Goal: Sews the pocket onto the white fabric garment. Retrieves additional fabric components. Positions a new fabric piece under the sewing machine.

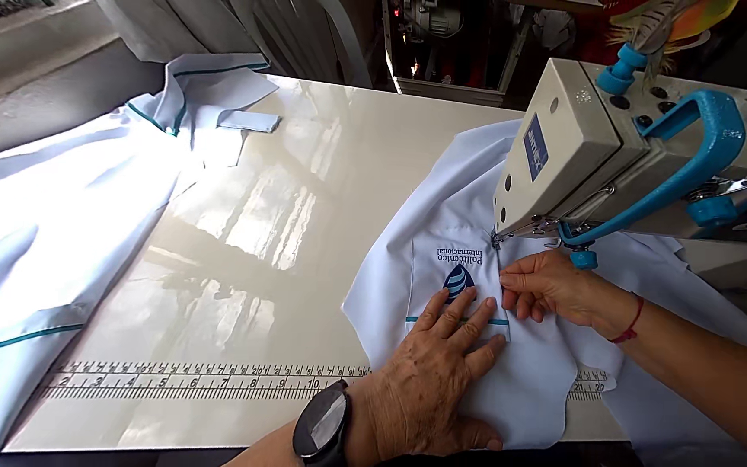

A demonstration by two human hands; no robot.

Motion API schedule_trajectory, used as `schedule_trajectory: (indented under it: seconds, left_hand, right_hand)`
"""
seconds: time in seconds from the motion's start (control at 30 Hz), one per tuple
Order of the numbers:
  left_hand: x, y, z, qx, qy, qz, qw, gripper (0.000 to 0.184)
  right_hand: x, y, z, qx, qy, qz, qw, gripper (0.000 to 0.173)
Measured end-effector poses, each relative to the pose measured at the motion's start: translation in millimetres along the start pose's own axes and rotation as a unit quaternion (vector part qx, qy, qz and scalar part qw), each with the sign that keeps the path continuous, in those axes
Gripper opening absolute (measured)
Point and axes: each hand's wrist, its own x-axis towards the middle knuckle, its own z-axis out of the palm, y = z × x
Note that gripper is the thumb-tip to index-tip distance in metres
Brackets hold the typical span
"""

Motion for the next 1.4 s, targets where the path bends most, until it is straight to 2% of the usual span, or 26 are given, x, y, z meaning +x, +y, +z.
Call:
schedule_trajectory:
  seconds: [0.27,0.57,0.63,0.67,0.73,0.77,0.8,0.87,0.93,1.1,1.3,1.4]
  left_hand:
    - [0.3,0.2,-1.5,-0.009,-0.004,0.000,1.000,0.086]
    - [-4.7,5.5,-2.5,-0.010,-0.005,-0.008,1.000,0.083]
    - [-6.9,6.5,-2.1,-0.009,-0.001,-0.011,1.000,0.083]
    - [-8.3,6.5,-1.6,-0.008,0.003,-0.012,1.000,0.084]
    - [-10.5,6.4,-1.9,-0.009,0.004,-0.014,1.000,0.084]
    - [-10.8,6.3,-2.9,-0.011,0.000,-0.015,1.000,0.084]
    - [-10.6,6.0,-3.9,-0.015,-0.002,-0.016,1.000,0.083]
    - [-10.2,4.5,-4.2,-0.030,-0.001,-0.017,0.999,0.082]
    - [-8.8,3.0,-3.7,-0.035,0.000,-0.012,0.999,0.081]
    - [-6.3,-0.1,-4.5,-0.018,-0.001,0.015,1.000,0.082]
    - [-8.9,-6.7,-2.5,-0.029,-0.005,0.052,0.998,0.082]
    - [-8.8,-10.4,-4.1,-0.046,-0.011,0.053,0.997,0.082]
  right_hand:
    - [4.5,-10.7,11.6,-0.025,0.023,0.032,0.999,0.011]
    - [-3.9,-5.0,17.8,-0.164,0.095,-0.014,0.982,0.019]
    - [-7.9,3.3,20.8,-0.286,0.133,-0.097,0.944,0.018]
    - [-9.7,13.0,22.1,-0.348,0.176,-0.178,0.903,0.016]
    - [-4.8,44.1,18.9,-0.432,0.267,-0.378,0.774,0.042]
    - [-1.8,60.7,15.8,-0.473,0.284,-0.433,0.713,0.056]
    - [-0.7,79.0,13.0,-0.515,0.278,-0.453,0.673,0.067]
    - [-6.5,111.3,8.3,-0.566,0.258,-0.452,0.639,0.085]
    - [-23.1,123.8,7.9,-0.576,0.261,-0.445,0.634,0.092]
    - [-51.5,143.3,15.7,-0.513,0.179,-0.574,0.612,0.055]
    - [-53.3,140.5,14.1,-0.474,0.121,-0.618,0.615,0.044]
    - [-47.2,139.0,9.7,-0.435,0.083,-0.642,0.627,0.033]
